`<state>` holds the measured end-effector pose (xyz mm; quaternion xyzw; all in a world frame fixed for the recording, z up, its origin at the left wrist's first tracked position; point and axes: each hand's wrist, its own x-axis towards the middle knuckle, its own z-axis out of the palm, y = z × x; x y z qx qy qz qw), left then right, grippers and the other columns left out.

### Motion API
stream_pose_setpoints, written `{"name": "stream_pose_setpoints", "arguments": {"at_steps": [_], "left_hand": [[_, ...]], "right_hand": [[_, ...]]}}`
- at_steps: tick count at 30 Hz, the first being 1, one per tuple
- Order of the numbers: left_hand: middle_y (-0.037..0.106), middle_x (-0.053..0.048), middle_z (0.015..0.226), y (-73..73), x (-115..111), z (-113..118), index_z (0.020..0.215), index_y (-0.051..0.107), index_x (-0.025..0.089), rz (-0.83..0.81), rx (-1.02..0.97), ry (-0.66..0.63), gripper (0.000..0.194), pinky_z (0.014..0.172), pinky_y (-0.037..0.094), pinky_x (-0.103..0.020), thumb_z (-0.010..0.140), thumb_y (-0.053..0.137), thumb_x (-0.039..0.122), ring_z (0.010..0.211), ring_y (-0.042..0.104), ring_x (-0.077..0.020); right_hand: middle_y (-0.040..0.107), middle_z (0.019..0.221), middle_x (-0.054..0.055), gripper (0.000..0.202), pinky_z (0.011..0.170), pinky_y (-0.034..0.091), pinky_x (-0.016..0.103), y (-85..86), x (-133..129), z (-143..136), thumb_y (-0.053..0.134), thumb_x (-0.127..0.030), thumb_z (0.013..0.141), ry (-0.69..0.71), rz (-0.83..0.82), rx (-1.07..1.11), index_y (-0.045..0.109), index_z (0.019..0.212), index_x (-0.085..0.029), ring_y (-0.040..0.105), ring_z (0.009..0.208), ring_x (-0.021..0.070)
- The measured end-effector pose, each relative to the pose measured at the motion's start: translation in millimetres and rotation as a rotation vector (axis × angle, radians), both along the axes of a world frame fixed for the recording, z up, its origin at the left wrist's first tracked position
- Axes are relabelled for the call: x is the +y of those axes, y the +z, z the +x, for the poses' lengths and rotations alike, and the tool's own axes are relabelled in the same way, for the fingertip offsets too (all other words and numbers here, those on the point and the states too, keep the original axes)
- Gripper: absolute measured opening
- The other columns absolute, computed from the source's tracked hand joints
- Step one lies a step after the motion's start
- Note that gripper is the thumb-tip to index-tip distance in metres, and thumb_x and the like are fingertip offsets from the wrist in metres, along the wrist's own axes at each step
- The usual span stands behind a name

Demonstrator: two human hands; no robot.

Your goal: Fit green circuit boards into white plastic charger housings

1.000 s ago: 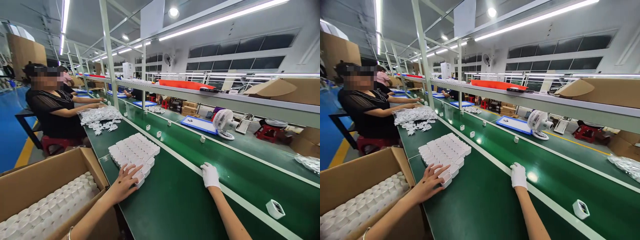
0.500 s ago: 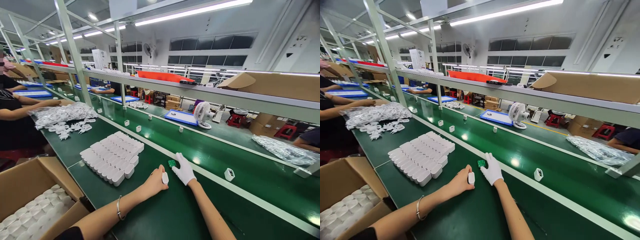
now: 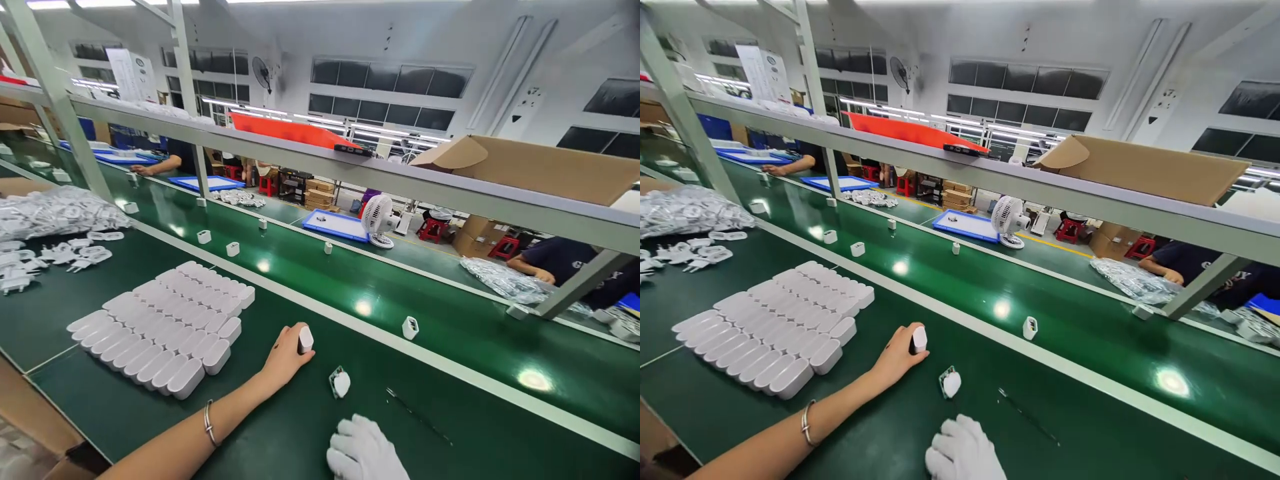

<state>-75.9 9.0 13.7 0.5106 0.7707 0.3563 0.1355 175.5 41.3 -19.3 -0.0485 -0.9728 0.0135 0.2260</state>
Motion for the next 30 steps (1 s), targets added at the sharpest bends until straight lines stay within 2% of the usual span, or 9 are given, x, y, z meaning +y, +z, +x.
{"name": "stream_pose_setpoints", "arguments": {"at_steps": [3,5,7,11,15,18,21,26,30], "left_hand": [[0.058,-0.003,0.102,-4.0,12,0,0.114,0.049,0.025,0.023,-0.015,-0.025,0.043,0.085,0.039,-0.036,0.074,0.065,0.025,0.097,0.048,-0.0255],[0.058,-0.003,0.103,-6.0,22,1,0.118,0.048,0.025,0.027,-0.028,-0.034,0.048,0.087,0.039,-0.037,0.074,0.065,0.025,0.099,0.048,-0.0257],[0.058,-0.003,0.103,-7.5,32,3,0.12,0.047,0.026,0.025,-0.043,-0.04,0.051,0.089,0.038,-0.038,0.072,0.067,0.024,0.1,0.048,-0.0259],[0.058,-0.006,0.103,-10.4,43,12,0.128,0.044,0.026,0.016,-0.082,-0.027,0.061,0.094,0.036,-0.042,0.071,0.068,0.024,0.102,0.05,-0.0273],[0.058,-0.008,0.108,-13.1,40,15,0.138,0.031,0.024,0.051,-0.147,-0.037,0.08,0.098,0.034,-0.043,0.069,0.072,0.026,0.108,0.05,-0.0278],[0.06,-0.005,0.104,-12.7,36,15,0.126,0.045,0.024,0.095,-0.177,-0.093,0.067,0.092,0.04,-0.039,0.066,0.075,0.022,0.103,0.053,-0.0252],[0.059,-0.005,0.104,-8.4,34,17,0.112,0.057,0.025,0.138,-0.169,-0.163,0.052,0.087,0.043,-0.035,0.064,0.076,0.017,0.098,0.054,-0.0226],[0.06,-0.001,0.099,2.0,30,24,0.107,0.059,0.026,0.174,-0.112,-0.286,0.054,0.085,0.042,-0.032,0.058,0.081,0.02,0.098,0.049,-0.022],[0.055,-0.002,0.09,7.9,23,30,0.091,0.056,0.021,0.159,-0.097,-0.292,0.04,0.072,0.043,-0.031,0.059,0.079,0.025,0.081,0.051,-0.0202]], "right_hand": [[0.067,0.096,0.002,0.03,0.071,0.051,0.032,-1.5,-7,21,0.048,-0.023,0.08,-0.335,-0.194,0.051,0.061,0.105,-0.032,0.063,0.086,0.0213],[0.059,0.122,0.006,0.045,0.079,0.051,0.037,8.9,-4,17,0.05,-0.033,0.083,-0.601,-0.34,0.103,0.049,0.128,-0.031,0.058,0.107,0.0256],[0.051,0.132,0.009,0.061,0.085,0.049,0.043,22.6,2,0,0.057,-0.041,0.078,-0.722,-0.45,0.077,0.042,0.136,-0.027,0.053,0.115,0.0297],[0.06,0.117,0.009,0.06,0.084,0.047,0.048,39.4,8,-38,0.066,-0.035,0.07,-0.686,-0.499,-0.046,0.052,0.127,-0.028,0.055,0.106,0.0331],[0.064,0.104,0.005,0.047,0.084,0.047,0.045,32.0,5,-40,0.06,-0.023,0.074,-0.586,-0.492,-0.04,0.057,0.12,-0.031,0.057,0.098,0.0287],[0.064,0.106,0.007,0.05,0.086,0.048,0.045,23.4,5,-34,0.061,-0.023,0.071,-0.606,-0.575,0.047,0.057,0.121,-0.027,0.057,0.102,0.029],[0.066,0.1,0.007,0.038,0.083,0.051,0.042,21.2,8,-35,0.063,-0.022,0.065,-0.648,-0.73,0.166,0.065,0.102,-0.023,0.061,0.094,0.0271],[0.068,0.096,0.005,0.034,0.077,0.055,0.035,21.2,16,-35,0.064,-0.025,0.066,-0.604,-1.082,0.438,0.062,0.1,-0.021,0.065,0.085,0.0222],[0.066,0.103,0.009,0.04,0.082,0.054,0.037,19.1,18,-29,0.068,-0.023,0.061,-0.539,-1.184,0.619,0.061,0.1,-0.018,0.064,0.092,0.0244]]}}
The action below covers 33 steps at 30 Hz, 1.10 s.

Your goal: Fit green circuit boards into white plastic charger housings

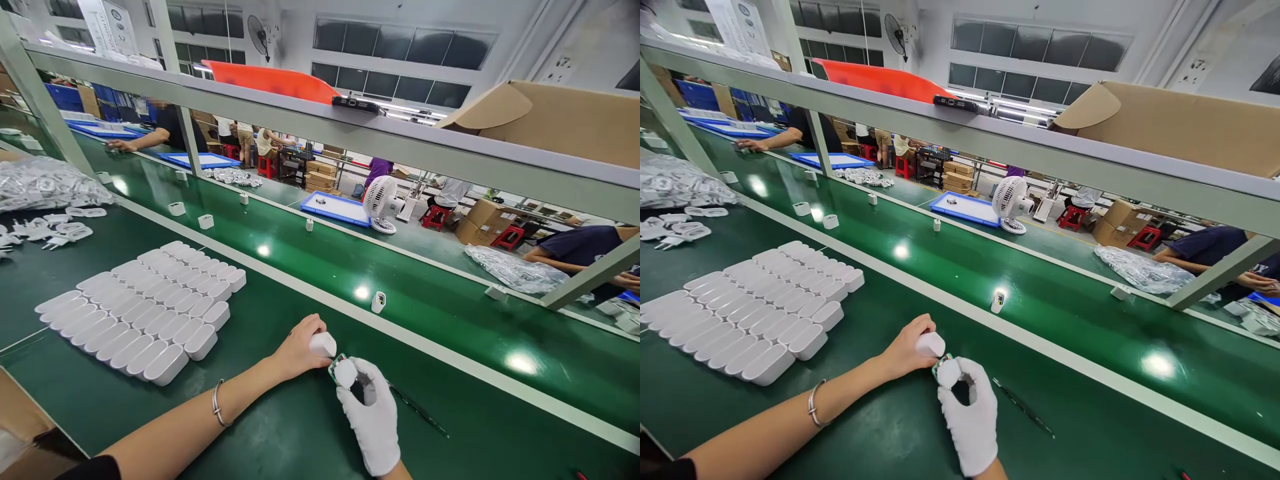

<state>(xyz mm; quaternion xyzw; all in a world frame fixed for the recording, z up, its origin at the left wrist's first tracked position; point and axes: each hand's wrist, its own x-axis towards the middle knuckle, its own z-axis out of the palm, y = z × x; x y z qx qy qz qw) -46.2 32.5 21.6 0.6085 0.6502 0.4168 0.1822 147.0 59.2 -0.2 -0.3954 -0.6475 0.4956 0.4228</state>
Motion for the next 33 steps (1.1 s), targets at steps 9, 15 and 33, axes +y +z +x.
{"name": "stream_pose_setpoints", "arguments": {"at_steps": [9,15,33], "left_hand": [[0.046,-0.005,0.134,8.9,-15,1,0.144,0.02,0.031,-0.121,0.016,-0.355,0.068,0.102,0.037,-0.035,0.084,0.051,0.019,0.121,0.045,-0.0226],[0.035,-0.01,0.139,9.1,-17,4,0.144,0.021,0.029,-0.07,0.122,-0.375,0.062,0.103,0.041,-0.037,0.089,0.049,0.023,0.125,0.041,-0.0243],[0.044,-0.007,0.133,6.0,-12,4,0.138,0.031,0.028,0.081,0.244,-0.362,0.062,0.104,0.041,-0.036,0.084,0.047,0.002,0.122,0.044,-0.0201]], "right_hand": [[0.066,0.105,0.011,0.037,0.084,0.054,0.042,-2.9,3,5,0.072,-0.027,0.064,-0.05,0.016,0.164,0.065,0.099,-0.018,0.064,0.094,0.0265],[0.064,0.111,0.012,0.04,0.087,0.053,0.044,-13.6,1,5,0.07,-0.027,0.069,-0.057,0.11,0.081,0.063,0.108,-0.018,0.062,0.1,0.0275],[0.065,0.11,0.011,0.031,0.08,0.055,0.037,0.7,0,1,0.062,-0.015,0.081,-0.122,0.831,-0.144,0.06,0.111,-0.019,0.063,0.096,0.0225]]}}
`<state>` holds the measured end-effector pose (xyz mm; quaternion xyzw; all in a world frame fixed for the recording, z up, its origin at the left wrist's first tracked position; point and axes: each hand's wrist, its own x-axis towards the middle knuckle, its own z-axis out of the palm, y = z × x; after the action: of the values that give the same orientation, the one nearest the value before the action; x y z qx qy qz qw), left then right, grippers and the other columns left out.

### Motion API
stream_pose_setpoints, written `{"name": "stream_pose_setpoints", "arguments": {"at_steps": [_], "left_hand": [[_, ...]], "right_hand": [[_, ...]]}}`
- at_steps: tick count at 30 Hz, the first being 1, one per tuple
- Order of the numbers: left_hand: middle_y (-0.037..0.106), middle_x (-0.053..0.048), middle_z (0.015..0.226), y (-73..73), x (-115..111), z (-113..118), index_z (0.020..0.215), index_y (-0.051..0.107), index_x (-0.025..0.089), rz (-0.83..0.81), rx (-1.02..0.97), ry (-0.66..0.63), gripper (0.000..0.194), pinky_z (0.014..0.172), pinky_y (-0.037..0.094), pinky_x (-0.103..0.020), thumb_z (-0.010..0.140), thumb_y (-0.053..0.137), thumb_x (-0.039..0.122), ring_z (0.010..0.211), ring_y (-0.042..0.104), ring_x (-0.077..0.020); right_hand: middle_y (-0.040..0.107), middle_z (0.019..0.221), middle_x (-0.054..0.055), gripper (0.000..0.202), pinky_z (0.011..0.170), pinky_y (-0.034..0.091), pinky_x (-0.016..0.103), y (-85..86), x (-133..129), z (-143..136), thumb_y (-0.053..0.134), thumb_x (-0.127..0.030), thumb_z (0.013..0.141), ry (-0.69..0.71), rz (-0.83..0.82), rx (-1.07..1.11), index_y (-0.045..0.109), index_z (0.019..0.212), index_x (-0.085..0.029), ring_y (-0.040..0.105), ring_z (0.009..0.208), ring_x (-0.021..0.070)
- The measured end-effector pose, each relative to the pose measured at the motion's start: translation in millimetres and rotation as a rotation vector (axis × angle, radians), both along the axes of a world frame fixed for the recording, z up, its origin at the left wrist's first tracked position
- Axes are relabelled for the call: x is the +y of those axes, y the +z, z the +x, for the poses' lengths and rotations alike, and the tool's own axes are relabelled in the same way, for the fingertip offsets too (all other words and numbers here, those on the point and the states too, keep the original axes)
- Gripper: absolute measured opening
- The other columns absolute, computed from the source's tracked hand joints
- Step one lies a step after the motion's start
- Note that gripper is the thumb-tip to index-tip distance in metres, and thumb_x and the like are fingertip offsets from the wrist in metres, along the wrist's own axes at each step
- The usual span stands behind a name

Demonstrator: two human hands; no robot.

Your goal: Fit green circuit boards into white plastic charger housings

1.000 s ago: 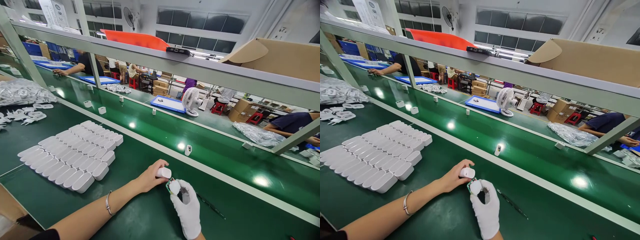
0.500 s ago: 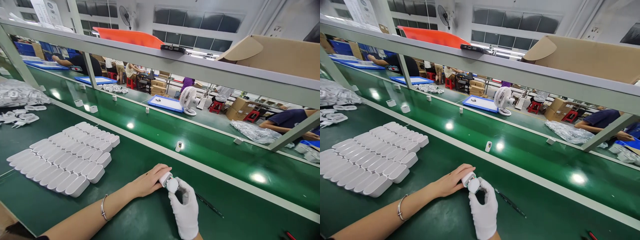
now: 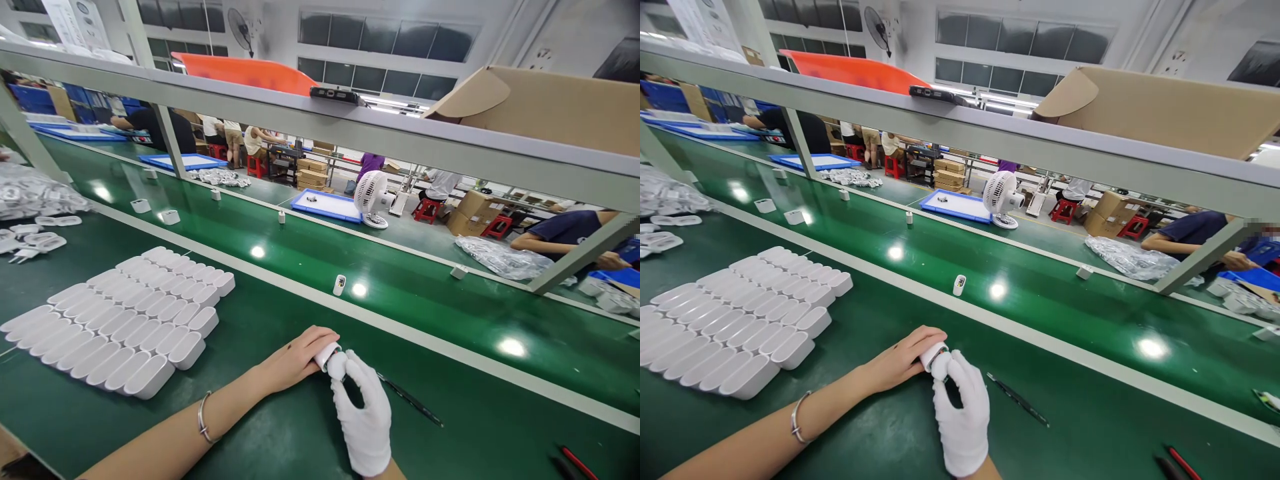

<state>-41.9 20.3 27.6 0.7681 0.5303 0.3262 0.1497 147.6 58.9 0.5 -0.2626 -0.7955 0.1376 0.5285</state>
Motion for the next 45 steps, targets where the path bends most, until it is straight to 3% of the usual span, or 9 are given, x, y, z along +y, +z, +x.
{"name": "stream_pose_setpoints", "arguments": {"at_steps": [8,14,18,23,30,35,39,42,45], "left_hand": [[0.048,-0.006,0.133,4.4,0,3,0.137,0.035,0.027,-0.002,0.036,-0.061,0.056,0.105,0.04,-0.037,0.086,0.049,0.007,0.121,0.046,-0.0203],[0.043,-0.003,0.141,-4.6,0,1,0.138,0.033,0.031,-0.112,-0.127,-0.018,0.059,0.11,0.035,-0.039,0.086,0.057,0.017,0.128,0.041,-0.0207],[0.041,-0.005,0.143,-1.8,0,0,0.139,0.034,0.03,-0.166,-0.286,0.023,0.053,0.112,0.031,-0.04,0.089,0.054,0.031,0.131,0.037,-0.0223],[0.047,-0.005,0.134,4.6,-2,4,0.141,0.03,0.034,-0.239,-0.332,0.019,0.057,0.107,0.034,-0.041,0.089,0.054,0.032,0.121,0.045,-0.0225],[0.048,-0.006,0.128,5.5,-2,5,0.14,0.031,0.032,-0.199,-0.299,0.003,0.053,0.103,0.037,-0.039,0.09,0.048,0.026,0.114,0.047,-0.0206],[0.046,-0.008,0.132,-4.5,1,2,0.136,0.04,0.03,-0.244,-0.191,0.024,0.055,0.102,0.038,-0.043,0.084,0.058,0.028,0.12,0.043,-0.0246],[0.045,-0.007,0.137,-13.9,3,4,0.135,0.042,0.03,-0.234,-0.058,0.026,0.053,0.108,0.031,-0.048,0.084,0.059,0.028,0.129,0.032,-0.0269],[0.039,-0.001,0.144,-21.9,6,5,0.139,0.035,0.034,-0.24,0.04,0.073,0.059,0.111,0.027,-0.046,0.085,0.053,0.019,0.131,0.03,-0.0236],[0.032,-0.001,0.148,-29.7,10,5,0.142,0.028,0.031,-0.273,0.139,0.146,0.062,0.111,0.026,-0.048,0.086,0.054,0.038,0.134,0.026,-0.0262]], "right_hand": [[0.06,0.118,0.012,0.036,0.078,0.055,0.04,0.4,2,-1,0.062,-0.021,0.083,-0.081,0.101,-0.141,0.058,0.118,-0.022,0.06,0.098,0.0246],[0.045,0.137,0.014,0.057,0.091,0.049,0.052,7.9,-11,4,0.052,-0.025,0.087,-0.114,0.046,-0.137,0.035,0.14,-0.02,0.046,0.122,0.0314],[0.039,0.142,0.011,0.051,0.088,0.051,0.05,6.8,-11,1,0.051,-0.023,0.087,-0.061,0.092,-0.374,0.04,0.137,-0.024,0.04,0.127,0.0328],[0.051,0.13,0.013,0.047,0.09,0.051,0.044,-0.5,-4,-1,0.05,-0.017,0.088,-0.108,0.068,-0.156,0.042,0.134,-0.02,0.05,0.118,0.0251],[0.056,0.123,0.013,0.035,0.086,0.051,0.042,-1.8,4,0,0.05,-0.019,0.086,-0.224,0.067,-0.202,0.054,0.121,-0.019,0.055,0.109,0.0252],[0.06,0.12,0.012,0.039,0.073,0.055,0.044,22.7,20,7,0.054,-0.029,0.082,-0.304,-0.071,-0.461,0.057,0.12,-0.022,0.061,0.102,0.031],[0.058,0.122,0.011,0.052,0.08,0.054,0.037,31.4,11,0,0.063,-0.033,0.077,-0.115,-0.124,-0.503,0.05,0.127,-0.023,0.061,0.104,0.027],[0.063,0.109,0.005,0.04,0.071,0.052,0.028,25.9,3,-20,0.066,-0.029,0.073,-0.033,-0.243,-0.599,0.057,0.112,-0.026,0.063,0.092,0.0211],[0.064,0.081,-0.001,0.014,0.06,0.046,0.022,27.9,29,-38,0.063,-0.031,0.074,-0.18,-0.447,-0.618,0.062,0.086,-0.023,0.062,0.071,0.0157]]}}
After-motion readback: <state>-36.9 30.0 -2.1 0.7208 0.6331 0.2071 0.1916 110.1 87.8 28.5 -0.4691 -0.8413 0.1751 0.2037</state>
